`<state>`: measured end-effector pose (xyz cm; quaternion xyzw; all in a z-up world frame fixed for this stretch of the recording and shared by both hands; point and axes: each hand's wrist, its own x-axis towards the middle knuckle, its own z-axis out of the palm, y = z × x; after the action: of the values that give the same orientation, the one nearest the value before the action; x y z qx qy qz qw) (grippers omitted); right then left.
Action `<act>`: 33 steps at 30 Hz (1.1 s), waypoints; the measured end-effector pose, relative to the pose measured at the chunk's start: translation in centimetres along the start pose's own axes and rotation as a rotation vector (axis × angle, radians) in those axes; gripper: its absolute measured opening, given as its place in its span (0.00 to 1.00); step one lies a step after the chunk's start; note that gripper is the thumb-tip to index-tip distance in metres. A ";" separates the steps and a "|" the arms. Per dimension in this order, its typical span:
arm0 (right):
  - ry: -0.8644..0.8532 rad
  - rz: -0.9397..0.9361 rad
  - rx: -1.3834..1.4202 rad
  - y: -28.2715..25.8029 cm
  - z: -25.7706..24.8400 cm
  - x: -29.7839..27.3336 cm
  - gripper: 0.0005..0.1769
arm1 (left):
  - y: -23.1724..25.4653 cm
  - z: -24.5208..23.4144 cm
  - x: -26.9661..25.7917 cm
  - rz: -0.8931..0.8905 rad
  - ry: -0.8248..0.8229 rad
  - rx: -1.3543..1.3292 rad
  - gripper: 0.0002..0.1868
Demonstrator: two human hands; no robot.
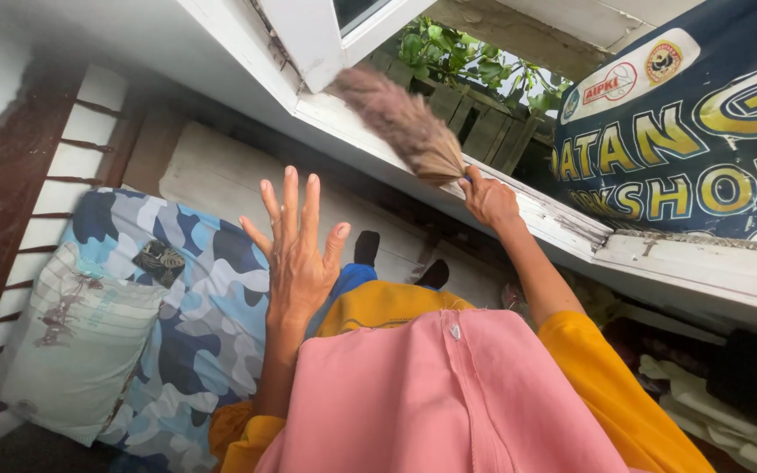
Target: The person uses a small hand broom to sweep dust and debris along the white windowsill. They repeatedly brush the surface from right to left, occasionally switching hands, while standing in a cluttered room.
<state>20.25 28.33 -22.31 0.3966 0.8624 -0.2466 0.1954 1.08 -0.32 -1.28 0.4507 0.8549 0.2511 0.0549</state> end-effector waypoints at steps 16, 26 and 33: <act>0.028 0.056 0.169 1.4 0.0 -2.9 0.22 | -2.1 -0.5 1.9 -0.003 -0.062 -0.064 0.35; 0.043 0.161 0.196 5.9 1.9 -8.2 0.22 | -1.5 0.2 2.7 0.043 -0.123 -0.087 0.34; 0.046 0.321 0.169 8.6 4.8 -11.1 0.23 | -0.3 1.0 3.0 0.101 -0.161 -0.112 0.34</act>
<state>34.39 23.84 -22.57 0.5498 0.7684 -0.2749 0.1784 -0.52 2.30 -1.91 0.5083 0.8085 0.2637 0.1358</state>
